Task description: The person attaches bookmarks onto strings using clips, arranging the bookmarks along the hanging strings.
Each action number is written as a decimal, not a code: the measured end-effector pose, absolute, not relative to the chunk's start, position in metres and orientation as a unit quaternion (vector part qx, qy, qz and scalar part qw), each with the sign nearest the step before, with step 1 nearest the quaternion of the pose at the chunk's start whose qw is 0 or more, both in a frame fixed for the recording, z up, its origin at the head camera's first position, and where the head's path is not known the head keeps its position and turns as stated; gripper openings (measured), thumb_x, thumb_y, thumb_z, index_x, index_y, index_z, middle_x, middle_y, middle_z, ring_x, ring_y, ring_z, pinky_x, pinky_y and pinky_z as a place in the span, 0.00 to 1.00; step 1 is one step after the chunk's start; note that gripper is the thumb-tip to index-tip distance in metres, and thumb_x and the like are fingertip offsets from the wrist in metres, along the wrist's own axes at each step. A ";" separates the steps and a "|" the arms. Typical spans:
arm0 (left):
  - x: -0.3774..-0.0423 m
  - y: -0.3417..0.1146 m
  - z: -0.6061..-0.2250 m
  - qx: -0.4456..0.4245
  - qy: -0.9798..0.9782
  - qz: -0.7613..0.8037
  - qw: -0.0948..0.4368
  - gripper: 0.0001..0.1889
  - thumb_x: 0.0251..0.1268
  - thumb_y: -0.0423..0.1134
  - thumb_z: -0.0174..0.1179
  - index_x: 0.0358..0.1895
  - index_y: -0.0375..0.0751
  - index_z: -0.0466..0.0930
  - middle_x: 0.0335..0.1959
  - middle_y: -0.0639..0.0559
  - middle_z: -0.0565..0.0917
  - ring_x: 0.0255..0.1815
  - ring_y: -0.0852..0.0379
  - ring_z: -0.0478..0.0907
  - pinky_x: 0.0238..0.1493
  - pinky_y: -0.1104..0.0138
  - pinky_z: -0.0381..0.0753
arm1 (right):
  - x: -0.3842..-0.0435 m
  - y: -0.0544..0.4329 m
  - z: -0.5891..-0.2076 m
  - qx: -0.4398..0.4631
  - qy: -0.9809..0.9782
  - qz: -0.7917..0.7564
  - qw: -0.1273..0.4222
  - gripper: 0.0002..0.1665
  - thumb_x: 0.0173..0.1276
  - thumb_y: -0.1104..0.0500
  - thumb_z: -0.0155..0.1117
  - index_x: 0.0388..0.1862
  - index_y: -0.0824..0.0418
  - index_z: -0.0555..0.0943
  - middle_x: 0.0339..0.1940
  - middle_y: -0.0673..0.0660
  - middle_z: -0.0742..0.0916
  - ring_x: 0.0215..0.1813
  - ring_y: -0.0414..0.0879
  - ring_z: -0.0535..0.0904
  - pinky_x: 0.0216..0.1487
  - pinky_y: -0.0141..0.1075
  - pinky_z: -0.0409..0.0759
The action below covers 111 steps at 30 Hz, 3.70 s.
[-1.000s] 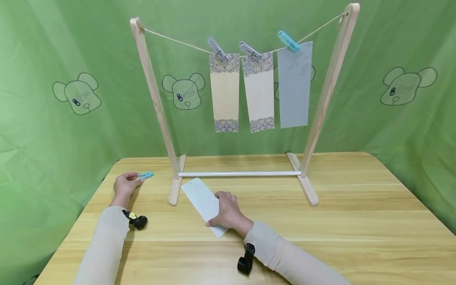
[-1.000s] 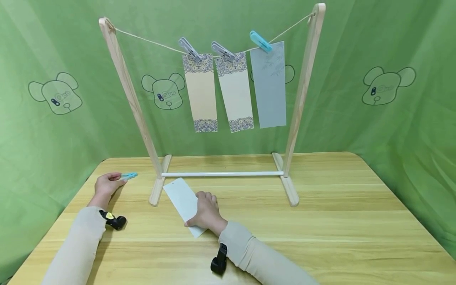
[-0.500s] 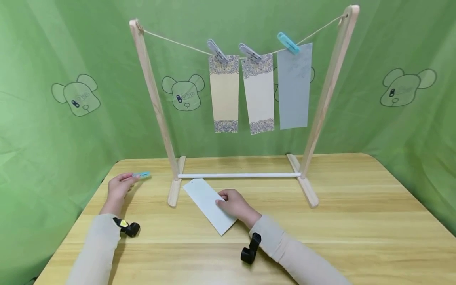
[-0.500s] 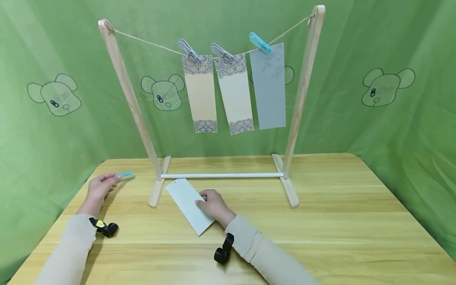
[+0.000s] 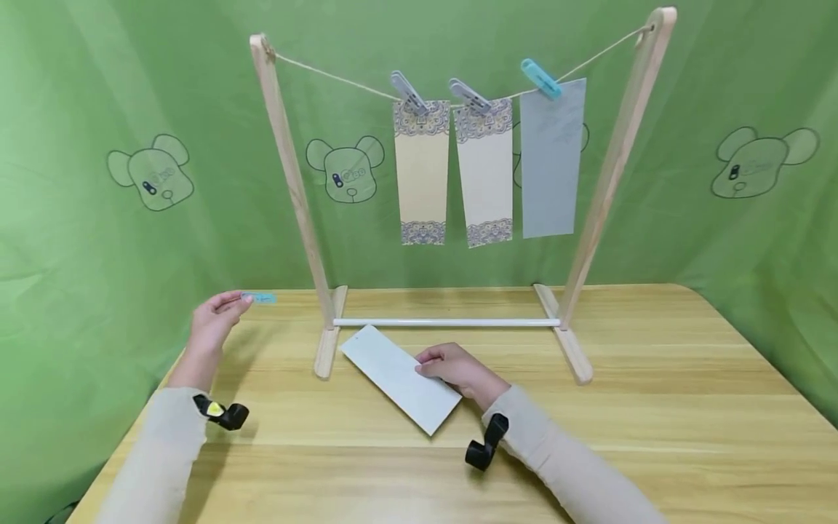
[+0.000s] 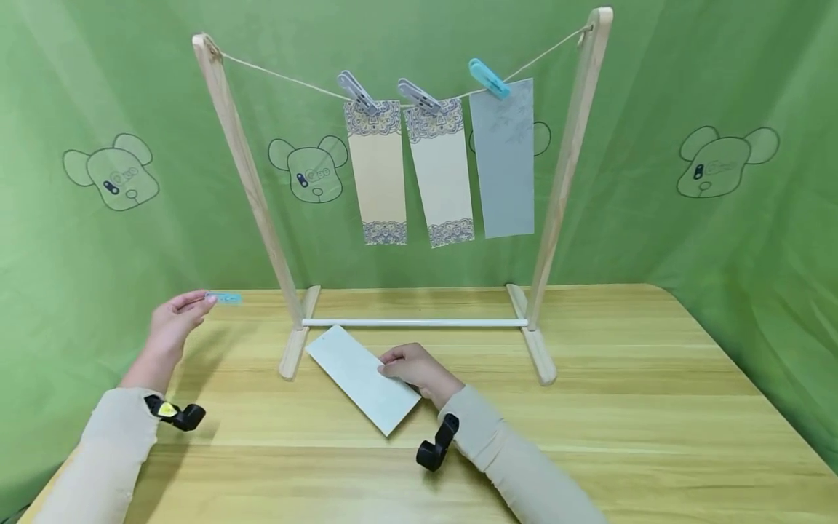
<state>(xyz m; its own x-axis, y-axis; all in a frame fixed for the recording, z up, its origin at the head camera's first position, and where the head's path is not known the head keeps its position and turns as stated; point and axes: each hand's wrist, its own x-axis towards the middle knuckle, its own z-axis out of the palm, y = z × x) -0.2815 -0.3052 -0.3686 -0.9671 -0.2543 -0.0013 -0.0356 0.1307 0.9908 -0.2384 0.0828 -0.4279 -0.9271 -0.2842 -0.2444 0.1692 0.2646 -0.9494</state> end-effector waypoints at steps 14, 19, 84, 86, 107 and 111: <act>-0.267 -0.273 -0.277 -0.010 -0.713 -0.698 0.070 0.10 0.58 0.40 0.66 0.44 0.50 0.80 0.36 0.64 0.82 0.37 0.67 0.76 0.38 0.79 0.76 | -0.254 0.083 -0.378 -0.027 0.751 -0.640 0.162 0.15 0.63 0.68 0.61 0.49 0.72 0.77 0.30 0.51 0.85 0.28 0.39 0.78 0.30 0.29 0.79; -0.264 -0.265 -0.241 -0.032 -0.713 -0.698 0.060 0.12 0.56 0.39 0.68 0.44 0.49 0.82 0.37 0.63 0.83 0.38 0.66 0.76 0.40 0.77 0.75 | -0.263 0.078 -0.357 -0.043 0.752 -0.644 0.131 0.14 0.63 0.68 0.62 0.48 0.71 0.78 0.30 0.51 0.85 0.30 0.40 0.79 0.34 0.31 0.80; -0.319 -0.125 -0.034 0.019 -0.914 -0.341 0.220 0.16 0.60 0.49 0.63 0.51 0.51 0.83 0.50 0.62 0.83 0.45 0.69 0.70 0.52 0.76 0.70 | -0.322 0.027 -0.237 -0.022 0.632 -0.763 -0.133 0.12 0.60 0.67 0.67 0.44 0.65 0.82 0.34 0.52 0.85 0.33 0.39 0.79 0.40 0.30 0.82; -0.320 -0.121 -0.034 0.021 -0.919 -0.320 0.230 0.16 0.60 0.49 0.63 0.51 0.51 0.83 0.51 0.62 0.83 0.48 0.68 0.71 0.53 0.76 0.70 | -0.323 0.027 -0.238 -0.020 0.630 -0.764 -0.135 0.12 0.60 0.67 0.67 0.44 0.65 0.82 0.33 0.51 0.85 0.33 0.39 0.79 0.39 0.29 0.82; -0.329 -0.115 -0.050 0.032 -0.935 -0.286 0.207 0.18 0.61 0.49 0.62 0.53 0.51 0.81 0.55 0.58 0.80 0.62 0.60 0.71 0.65 0.73 0.63 | -0.329 0.023 -0.246 -0.014 0.634 -0.762 -0.131 0.13 0.60 0.66 0.67 0.44 0.64 0.82 0.32 0.50 0.84 0.33 0.39 0.77 0.36 0.28 0.78; -0.329 -0.117 -0.051 0.025 -0.938 -0.281 0.199 0.18 0.60 0.50 0.62 0.53 0.51 0.80 0.55 0.59 0.81 0.63 0.59 0.68 0.70 0.71 0.53 | -0.330 0.025 -0.245 -0.008 0.634 -0.762 -0.131 0.13 0.59 0.66 0.68 0.44 0.63 0.82 0.33 0.50 0.84 0.33 0.38 0.78 0.37 0.28 0.79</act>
